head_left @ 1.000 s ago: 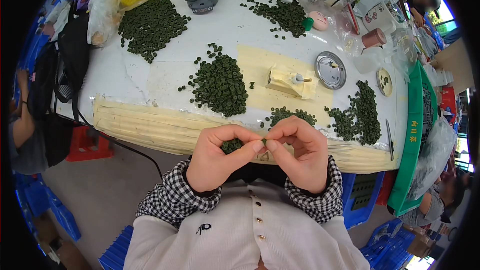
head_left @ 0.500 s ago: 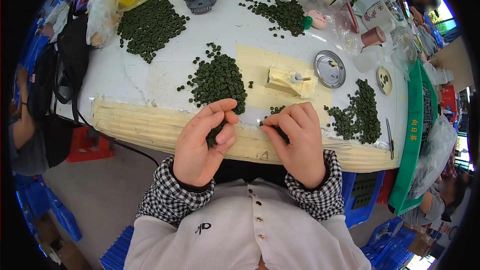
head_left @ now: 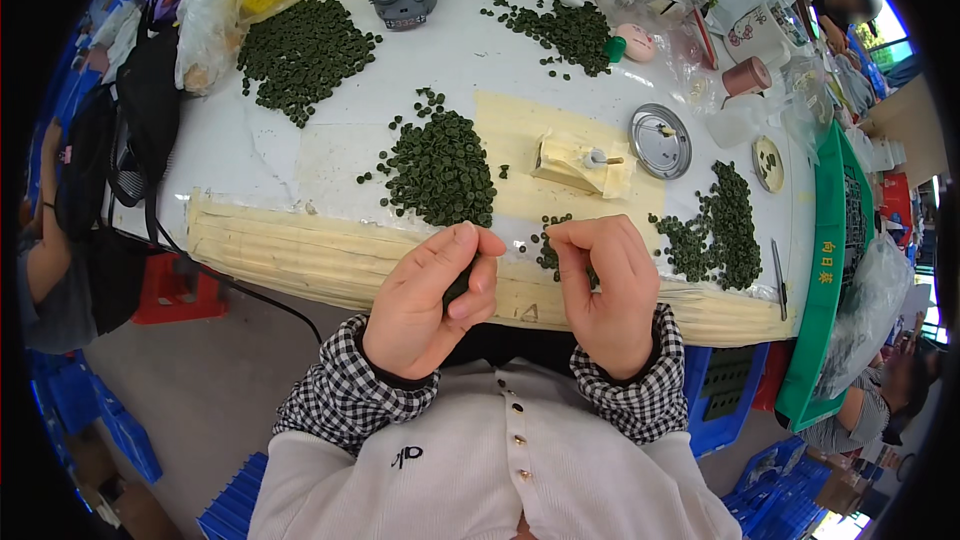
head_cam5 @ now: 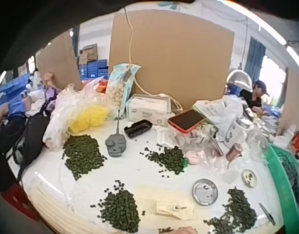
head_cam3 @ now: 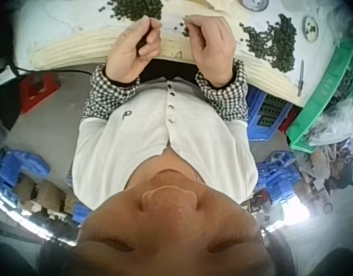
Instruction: Assembling small plastic toy components by hand at a factory workbench.
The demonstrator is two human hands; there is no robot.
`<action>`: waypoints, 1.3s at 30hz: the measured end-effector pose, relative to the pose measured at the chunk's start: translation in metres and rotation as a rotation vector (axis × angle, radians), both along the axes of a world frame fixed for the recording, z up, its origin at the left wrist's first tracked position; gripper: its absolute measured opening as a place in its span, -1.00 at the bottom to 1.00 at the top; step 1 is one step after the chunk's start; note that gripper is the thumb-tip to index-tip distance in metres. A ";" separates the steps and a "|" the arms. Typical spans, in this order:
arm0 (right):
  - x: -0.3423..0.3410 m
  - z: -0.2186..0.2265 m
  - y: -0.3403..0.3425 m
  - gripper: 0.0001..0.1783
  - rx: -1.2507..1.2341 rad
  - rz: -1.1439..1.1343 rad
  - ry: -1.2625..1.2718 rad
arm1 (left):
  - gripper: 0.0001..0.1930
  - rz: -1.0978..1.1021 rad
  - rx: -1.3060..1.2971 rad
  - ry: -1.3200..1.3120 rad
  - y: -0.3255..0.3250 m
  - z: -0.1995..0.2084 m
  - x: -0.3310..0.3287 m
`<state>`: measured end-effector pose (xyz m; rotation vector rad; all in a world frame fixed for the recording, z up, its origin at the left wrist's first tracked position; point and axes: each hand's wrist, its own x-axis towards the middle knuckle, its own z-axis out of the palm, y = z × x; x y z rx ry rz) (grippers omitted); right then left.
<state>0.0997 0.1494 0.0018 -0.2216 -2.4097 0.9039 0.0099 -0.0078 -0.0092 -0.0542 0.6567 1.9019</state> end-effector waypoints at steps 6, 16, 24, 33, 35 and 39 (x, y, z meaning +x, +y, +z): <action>0.007 0.007 0.003 -0.80 -0.159 0.008 -0.019 | -0.74 -0.009 -0.086 0.025 0.006 0.006 0.002; 0.014 0.004 0.002 -0.81 -0.452 0.059 -0.104 | -0.79 -0.034 -0.059 0.041 0.001 -0.004 0.002; 0.019 0.002 0.005 -0.87 -0.667 0.134 -0.091 | -0.81 -0.017 -0.045 0.073 0.002 -0.004 0.006; 0.018 0.000 -0.001 -0.87 -0.817 0.087 -0.082 | -0.78 -0.027 -0.037 0.071 0.003 -0.001 0.004; 0.017 0.001 -0.001 -0.88 -0.796 0.096 -0.086 | -0.78 -0.017 -0.038 0.068 0.003 -0.002 0.005; 0.017 0.003 -0.003 -0.88 -0.817 0.110 -0.111 | -0.77 -0.014 -0.061 0.094 0.004 -0.004 0.008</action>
